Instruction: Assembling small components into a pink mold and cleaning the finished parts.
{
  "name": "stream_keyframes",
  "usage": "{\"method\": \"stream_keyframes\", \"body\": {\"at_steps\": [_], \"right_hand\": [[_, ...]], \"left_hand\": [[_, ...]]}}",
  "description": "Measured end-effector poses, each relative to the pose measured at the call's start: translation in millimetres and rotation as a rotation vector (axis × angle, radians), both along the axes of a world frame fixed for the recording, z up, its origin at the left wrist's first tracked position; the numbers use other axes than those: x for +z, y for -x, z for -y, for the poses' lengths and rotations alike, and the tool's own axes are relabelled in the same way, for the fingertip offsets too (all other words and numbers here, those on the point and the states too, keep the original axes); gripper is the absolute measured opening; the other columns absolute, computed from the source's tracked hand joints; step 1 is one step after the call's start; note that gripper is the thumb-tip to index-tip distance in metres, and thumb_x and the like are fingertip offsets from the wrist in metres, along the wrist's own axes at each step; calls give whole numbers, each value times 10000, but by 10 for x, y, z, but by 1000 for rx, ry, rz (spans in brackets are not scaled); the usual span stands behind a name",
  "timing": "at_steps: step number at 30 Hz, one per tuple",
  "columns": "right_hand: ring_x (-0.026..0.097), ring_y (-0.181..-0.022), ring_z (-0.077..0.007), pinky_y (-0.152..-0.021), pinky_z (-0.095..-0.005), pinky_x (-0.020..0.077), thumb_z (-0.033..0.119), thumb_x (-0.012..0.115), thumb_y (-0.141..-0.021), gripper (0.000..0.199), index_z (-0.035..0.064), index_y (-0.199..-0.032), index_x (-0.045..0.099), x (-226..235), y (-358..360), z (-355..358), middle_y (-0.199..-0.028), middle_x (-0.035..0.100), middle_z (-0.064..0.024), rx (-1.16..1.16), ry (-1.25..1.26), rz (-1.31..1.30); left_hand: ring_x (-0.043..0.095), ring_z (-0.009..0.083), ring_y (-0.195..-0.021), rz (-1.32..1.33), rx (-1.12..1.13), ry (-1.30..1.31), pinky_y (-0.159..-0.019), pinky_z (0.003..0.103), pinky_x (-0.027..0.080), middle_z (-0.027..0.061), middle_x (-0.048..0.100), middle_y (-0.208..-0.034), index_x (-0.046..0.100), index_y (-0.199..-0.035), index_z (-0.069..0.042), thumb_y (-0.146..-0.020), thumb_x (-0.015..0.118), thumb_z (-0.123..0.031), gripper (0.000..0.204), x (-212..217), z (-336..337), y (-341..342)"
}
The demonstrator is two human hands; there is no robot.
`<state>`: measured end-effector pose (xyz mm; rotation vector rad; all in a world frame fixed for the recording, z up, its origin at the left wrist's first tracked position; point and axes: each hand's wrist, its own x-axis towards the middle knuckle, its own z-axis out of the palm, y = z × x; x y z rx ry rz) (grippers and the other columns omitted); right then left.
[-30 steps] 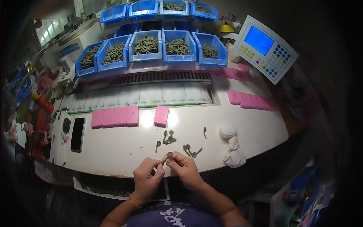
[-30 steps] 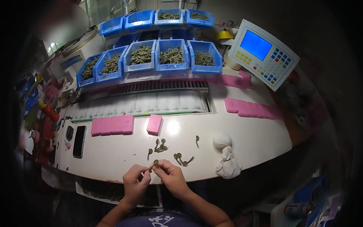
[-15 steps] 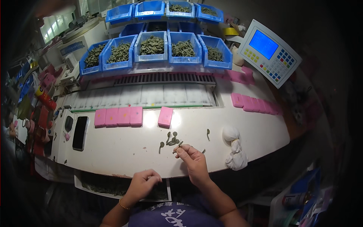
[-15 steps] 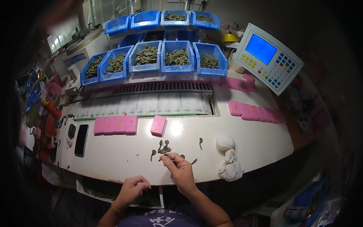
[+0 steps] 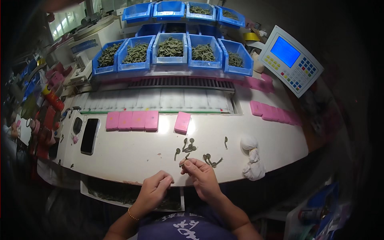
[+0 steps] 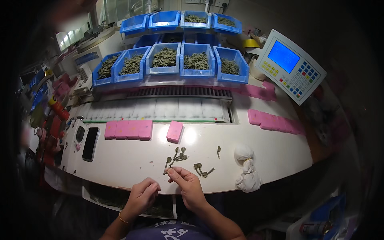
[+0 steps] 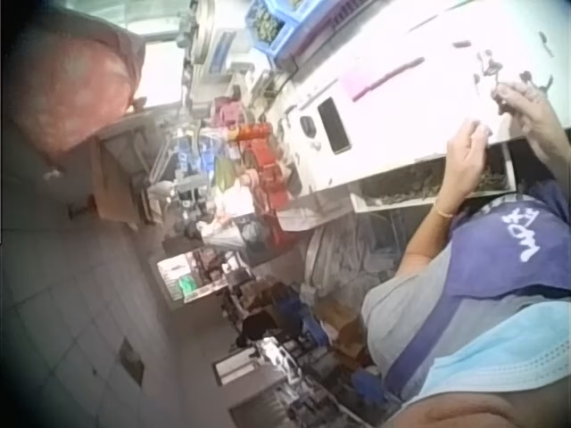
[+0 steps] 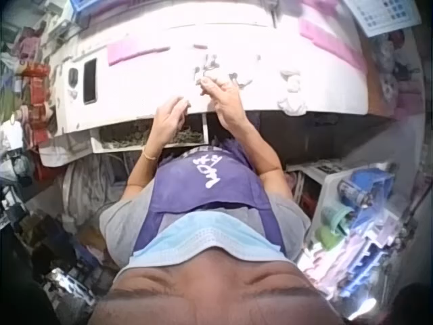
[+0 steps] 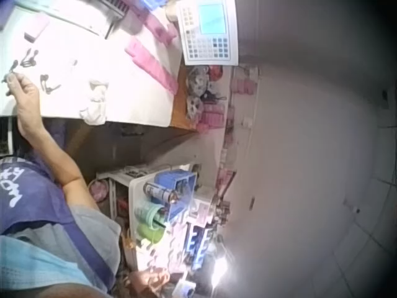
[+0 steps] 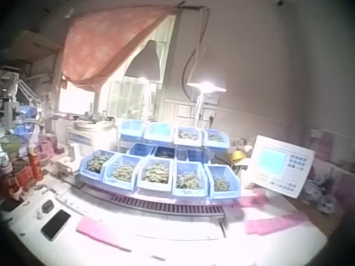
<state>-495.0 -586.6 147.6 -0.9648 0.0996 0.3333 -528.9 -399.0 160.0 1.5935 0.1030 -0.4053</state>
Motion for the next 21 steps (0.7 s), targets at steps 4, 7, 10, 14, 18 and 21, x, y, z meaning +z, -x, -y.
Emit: {"method": "stream_keyframes", "body": {"at_steps": [4,7,10,14,18,21], "right_hand": [[564,-910,-103,-880,-256,443,162,644,-975,209,1,-1103,684,-26,28,-72,-1021,679,-32,-36,-17,-16],[558,-925,-84,-882,-245,434,179,659,-972,218,6,-1103,687,-25,44,-112,-1024,680,-24,-65,-8,19],[575,-954,-81,-902,-246,443,173,652,-979,207,2,-1093,675,-39,57,-133,-1026,678,-27,-75,19,57],[596,-986,-87,-938,-251,456,147,652,-978,198,-6,-1104,652,-65,70,-143,-1028,678,-37,-99,32,93],[601,-994,-90,-950,-252,455,129,653,-976,197,-5,-1120,644,-103,71,-153,-1041,678,-49,-117,37,121],[600,-1003,-91,-952,-251,455,112,650,-976,168,-13,-1088,656,-98,71,-173,-1034,668,-30,-136,11,121]], "left_hand": [[528,43,-568,226,20,-35,-511,198,417,24,624,-789,616,-1047,16,-964,642,-113,155,37,162,-134],[558,56,-585,355,44,-49,-532,203,452,39,648,-823,622,-1089,22,-948,666,-98,190,6,184,-162],[568,60,-590,411,80,-55,-537,203,459,43,651,-820,634,-1082,26,-944,670,-92,184,-8,207,-167],[561,55,-588,431,124,-47,-530,203,450,35,634,-795,655,-1025,32,-947,667,-90,145,-18,232,-176],[553,47,-590,449,133,-59,-527,202,443,24,624,-772,658,-1001,34,-947,663,-77,124,-42,255,-191],[577,81,-604,397,176,-60,-568,229,460,71,659,-818,694,-974,13,-909,688,-60,98,-40,280,-186]]}}
